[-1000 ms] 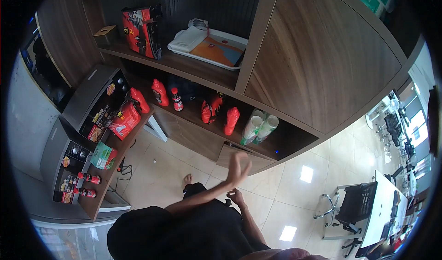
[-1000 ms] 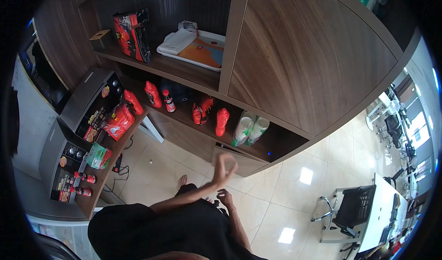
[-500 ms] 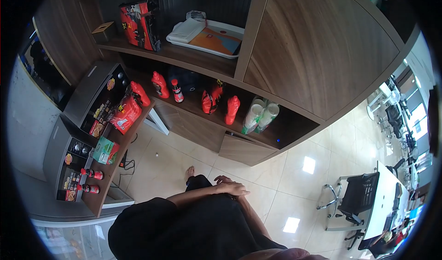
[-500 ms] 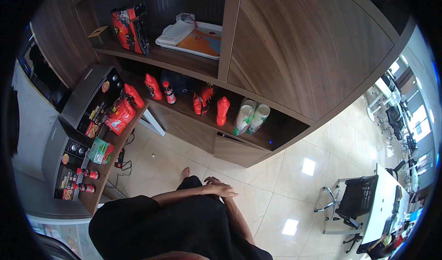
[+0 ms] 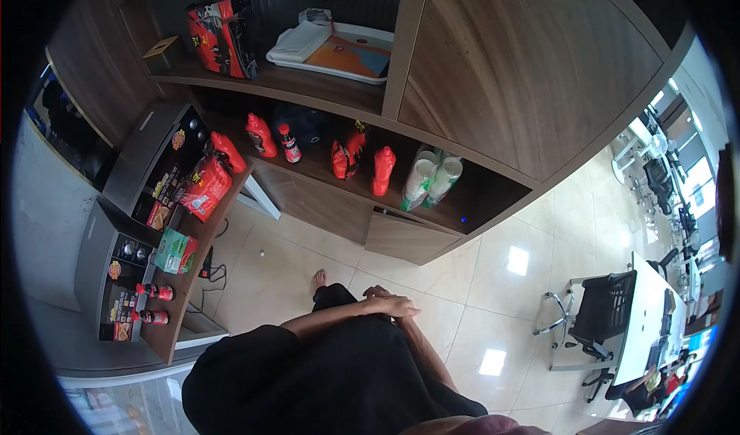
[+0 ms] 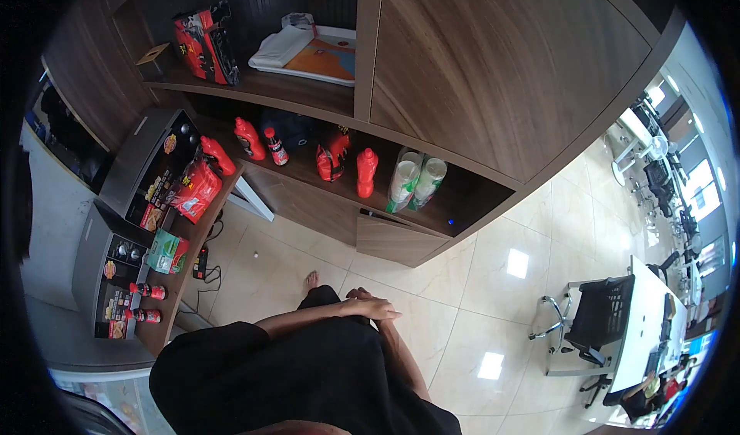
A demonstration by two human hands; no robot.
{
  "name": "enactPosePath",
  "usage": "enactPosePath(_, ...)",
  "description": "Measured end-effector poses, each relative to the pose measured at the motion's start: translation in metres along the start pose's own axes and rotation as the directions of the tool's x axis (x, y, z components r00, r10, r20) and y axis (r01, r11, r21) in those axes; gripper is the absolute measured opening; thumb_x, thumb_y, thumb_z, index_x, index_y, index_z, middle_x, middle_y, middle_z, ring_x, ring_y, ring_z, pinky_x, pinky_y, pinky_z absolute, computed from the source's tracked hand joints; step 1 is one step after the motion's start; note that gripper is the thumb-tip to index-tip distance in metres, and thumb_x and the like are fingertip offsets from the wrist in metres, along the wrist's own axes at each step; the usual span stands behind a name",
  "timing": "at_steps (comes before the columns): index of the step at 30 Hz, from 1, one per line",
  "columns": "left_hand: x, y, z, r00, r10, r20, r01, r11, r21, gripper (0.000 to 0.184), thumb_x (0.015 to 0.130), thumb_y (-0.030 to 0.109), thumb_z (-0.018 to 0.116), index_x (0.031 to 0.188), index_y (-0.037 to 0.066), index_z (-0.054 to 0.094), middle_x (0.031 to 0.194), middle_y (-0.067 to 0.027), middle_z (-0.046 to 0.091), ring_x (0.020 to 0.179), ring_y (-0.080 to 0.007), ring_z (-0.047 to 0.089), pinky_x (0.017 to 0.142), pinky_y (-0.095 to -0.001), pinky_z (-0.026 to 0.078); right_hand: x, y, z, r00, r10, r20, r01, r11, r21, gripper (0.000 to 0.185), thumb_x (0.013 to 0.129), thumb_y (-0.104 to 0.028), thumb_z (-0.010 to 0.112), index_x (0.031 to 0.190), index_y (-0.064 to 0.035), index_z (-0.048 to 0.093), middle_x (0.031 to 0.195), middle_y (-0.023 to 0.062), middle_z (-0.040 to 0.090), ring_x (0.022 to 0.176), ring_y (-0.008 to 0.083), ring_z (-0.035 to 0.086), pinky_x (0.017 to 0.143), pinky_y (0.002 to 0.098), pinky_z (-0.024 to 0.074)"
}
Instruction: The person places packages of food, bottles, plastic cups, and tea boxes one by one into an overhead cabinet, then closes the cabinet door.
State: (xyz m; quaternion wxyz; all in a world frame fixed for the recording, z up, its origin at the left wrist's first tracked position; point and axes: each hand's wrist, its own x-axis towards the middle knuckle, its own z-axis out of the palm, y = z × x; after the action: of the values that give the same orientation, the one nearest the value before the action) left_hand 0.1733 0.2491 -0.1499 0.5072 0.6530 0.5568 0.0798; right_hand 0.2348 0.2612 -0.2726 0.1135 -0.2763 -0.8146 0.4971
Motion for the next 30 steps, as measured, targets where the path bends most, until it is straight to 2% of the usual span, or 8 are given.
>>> enactPosePath(4, 0.008, -0.007, 0.01, 0.999, -0.042, -0.01, 0.043, 0.999, 0.014, 0.066, 0.096, 0.058, 0.04, 0.094, -0.001, 0.07, 0.097, -0.0273, 0.068, 0.095, -0.0446, 0.065, 0.088, -0.0539, 0.045, 0.001, 0.001, 0.004, 1.0, -0.019, -0.001, 0.019, 1.0, -0.001, 0.035, 0.082, -0.012, 0.071, 0.115, -0.0015, 0.063, 0.104, 0.0161, 0.068, 0.084, 0.0258, 0.07, 0.074, 0.0381, 0.056)
enactPosePath(7, -0.013, 0.01, -0.009, 1.0, 0.019, 0.001, -0.019, 0.999, -0.039, 0.065, 0.097, 0.058, 0.039, 0.094, 0.0, 0.07, 0.096, -0.0281, 0.068, 0.094, -0.0465, 0.064, 0.088, -0.0567, 0.044, 0.002, 0.002, 0.006, 1.0, -0.028, 0.005, 0.028, 1.0, 0.0, 0.035, 0.082, -0.011, 0.071, 0.115, -0.0015, 0.063, 0.105, 0.0163, 0.068, 0.084, 0.0259, 0.07, 0.074, 0.0383, 0.056)
enactPosePath(10, -0.035, 0.038, -0.024, 0.993, -0.107, -0.05, 0.108, 0.994, 0.028, 0.065, 0.096, 0.059, 0.039, 0.094, 0.002, 0.071, 0.097, -0.0287, 0.067, 0.095, -0.0501, 0.063, 0.087, -0.0617, 0.042, 0.002, 0.002, 0.006, 0.999, -0.033, 0.007, 0.033, 0.999, -0.002, 0.035, 0.082, -0.011, 0.071, 0.115, -0.0015, 0.063, 0.105, 0.0164, 0.068, 0.083, 0.0259, 0.07, 0.073, 0.0384, 0.056)
enactPosePath(13, -0.013, 0.009, -0.01, 0.999, -0.01, 0.046, 0.013, 0.998, -0.068, 0.065, 0.095, 0.061, 0.04, 0.096, 0.003, 0.071, 0.1, -0.0291, 0.067, 0.097, -0.0538, 0.06, 0.087, -0.0666, 0.04, 0.001, -0.001, 0.004, 1.0, -0.03, 0.008, 0.03, 1.0, -0.004, 0.035, 0.082, -0.011, 0.071, 0.115, -0.0014, 0.063, 0.105, 0.0166, 0.068, 0.083, 0.026, 0.07, 0.073, 0.0385, 0.056)
enactPosePath(20, -0.023, 0.021, -0.017, 0.999, -0.033, -0.003, 0.033, 0.999, -0.032, 0.066, 0.095, 0.061, 0.04, 0.098, 0.003, 0.071, 0.098, -0.0302, 0.067, 0.097, -0.0546, 0.061, 0.088, -0.0645, 0.041, 0.0, 0.0, 0.002, 1.0, -0.023, 0.006, 0.023, 1.0, -0.003, 0.034, 0.082, -0.01, 0.071, 0.114, -0.0013, 0.063, 0.106, 0.0169, 0.067, 0.083, 0.0261, 0.07, 0.073, 0.0388, 0.056)
enactPosePath(25, 0.012, -0.02, 0.009, 0.993, 0.106, 0.044, -0.099, 0.984, -0.145, 0.066, 0.095, 0.061, 0.04, 0.101, 0.004, 0.071, 0.099, -0.0306, 0.067, 0.097, -0.0553, 0.06, 0.087, -0.0644, 0.042, -0.001, -0.002, 0.001, 1.0, -0.012, 0.006, 0.012, 1.0, 0.001, 0.034, 0.083, -0.009, 0.071, 0.114, -0.0012, 0.063, 0.107, 0.0171, 0.067, 0.082, 0.0262, 0.07, 0.073, 0.0389, 0.0561)
enactPosePath(28, -0.004, -0.001, -0.004, 0.999, 0.048, 0.018, -0.046, 0.996, -0.082, 0.067, 0.095, 0.062, 0.039, 0.102, 0.003, 0.071, 0.1, -0.03, 0.067, 0.098, -0.0538, 0.061, 0.087, -0.0624, 0.043, -0.002, 0.0, 0.0, 1.0, -0.011, 0.005, 0.011, 1.0, 0.005, 0.034, 0.083, -0.009, 0.07, 0.114, -0.0012, 0.063, 0.107, 0.0173, 0.067, 0.082, 0.0262, 0.07, 0.072, 0.0391, 0.0561)
enactPosePath(30, -0.032, 0.032, -0.028, 0.999, -0.049, 0.002, 0.049, 0.998, -0.041, 0.067, 0.095, 0.062, 0.039, 0.104, 0.003, 0.07, 0.103, -0.0292, 0.067, 0.099, -0.0537, 0.061, 0.087, -0.0627, 0.043, -0.002, 0.001, 0.0, 1.0, -0.014, 0.002, 0.014, 1.0, 0.005, 0.033, 0.083, -0.009, 0.07, 0.114, -0.0012, 0.063, 0.107, 0.0174, 0.066, 0.082, 0.0262, 0.07, 0.072, 0.0391, 0.0561)
